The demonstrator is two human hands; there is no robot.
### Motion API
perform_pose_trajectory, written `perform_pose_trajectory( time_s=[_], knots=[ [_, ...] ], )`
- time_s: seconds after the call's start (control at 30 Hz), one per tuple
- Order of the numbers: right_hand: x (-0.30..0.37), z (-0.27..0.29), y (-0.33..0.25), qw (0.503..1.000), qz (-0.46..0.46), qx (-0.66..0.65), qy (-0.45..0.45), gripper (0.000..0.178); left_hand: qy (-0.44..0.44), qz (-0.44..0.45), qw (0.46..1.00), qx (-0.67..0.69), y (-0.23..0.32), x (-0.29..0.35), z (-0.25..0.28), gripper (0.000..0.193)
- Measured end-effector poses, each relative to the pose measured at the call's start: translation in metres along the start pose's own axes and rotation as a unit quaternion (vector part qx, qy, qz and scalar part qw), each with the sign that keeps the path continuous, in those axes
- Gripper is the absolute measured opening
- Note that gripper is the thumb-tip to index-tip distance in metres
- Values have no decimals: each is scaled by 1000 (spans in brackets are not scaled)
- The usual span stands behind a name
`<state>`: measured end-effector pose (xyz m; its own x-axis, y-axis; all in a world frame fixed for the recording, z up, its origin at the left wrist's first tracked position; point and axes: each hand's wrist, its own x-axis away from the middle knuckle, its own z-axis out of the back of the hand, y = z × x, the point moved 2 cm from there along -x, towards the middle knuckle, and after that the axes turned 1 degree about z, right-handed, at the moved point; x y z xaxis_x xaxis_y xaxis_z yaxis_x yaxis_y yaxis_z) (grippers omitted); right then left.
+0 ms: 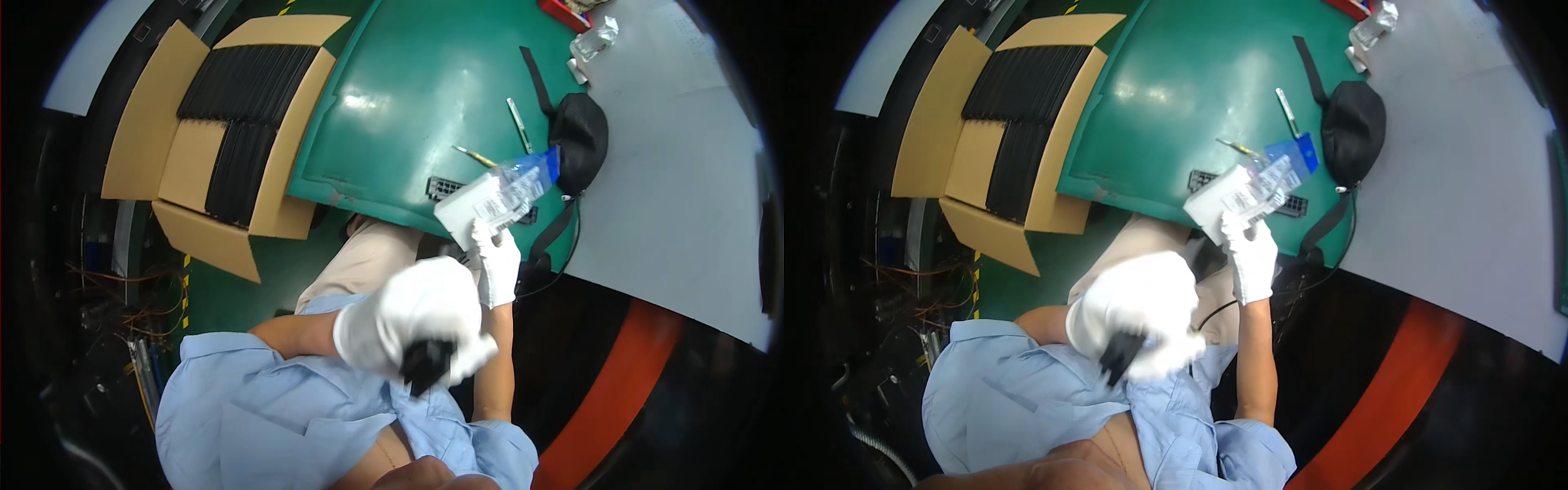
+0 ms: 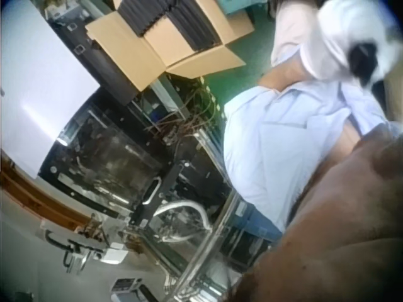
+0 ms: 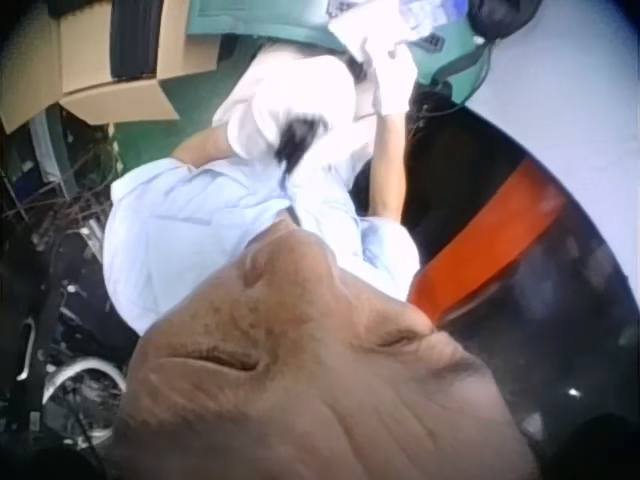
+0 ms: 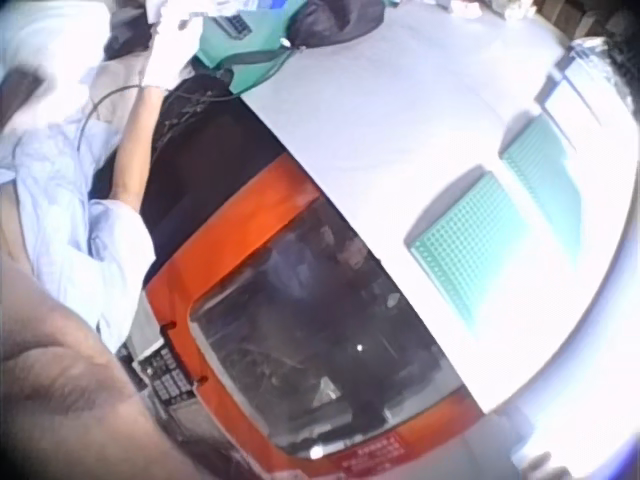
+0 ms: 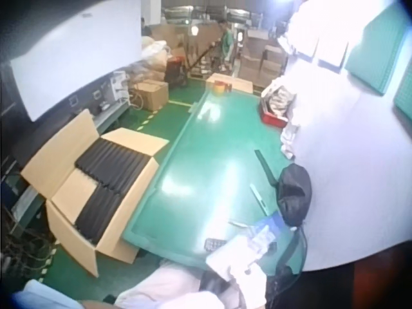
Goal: The person retrieves black plastic components from a cardboard box and a machine, then uses a small tool to insert pins into the components on a green workbench. The person handles the parts one at a time, inserting pins and stacking the finished units.
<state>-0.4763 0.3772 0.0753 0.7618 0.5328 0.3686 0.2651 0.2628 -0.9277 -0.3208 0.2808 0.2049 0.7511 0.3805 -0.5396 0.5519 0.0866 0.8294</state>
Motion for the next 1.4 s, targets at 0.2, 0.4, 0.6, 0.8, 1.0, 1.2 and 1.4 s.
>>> perform_pose_trajectory(
  time_s=[0.2,0.4,0.6,0.8,1.0,1.2,1.4],
  knots=[
    [-139,-20,-45,963,146,222,-53,42,120,314,936,-103,-32,13,29,21],
    [-266,-40,-57,911,140,386,28,56,146,329,924,-128,-65,23,40,24],
    [-249,-21,-57,843,209,488,86,46,136,380,903,-146,-75,27,47,24],
    [-238,20,-23,752,202,617,113,32,124,377,912,-101,-80,27,37,22],
    [-241,23,-22,804,336,444,206,32,133,387,908,-84,-80,32,37,22],
    [-226,-43,-71,866,315,388,21,29,137,401,902,-84,-79,28,40,22],
    [-235,-43,-66,743,447,498,27,25,140,413,893,-113,-81,36,43,25]
  ],
)
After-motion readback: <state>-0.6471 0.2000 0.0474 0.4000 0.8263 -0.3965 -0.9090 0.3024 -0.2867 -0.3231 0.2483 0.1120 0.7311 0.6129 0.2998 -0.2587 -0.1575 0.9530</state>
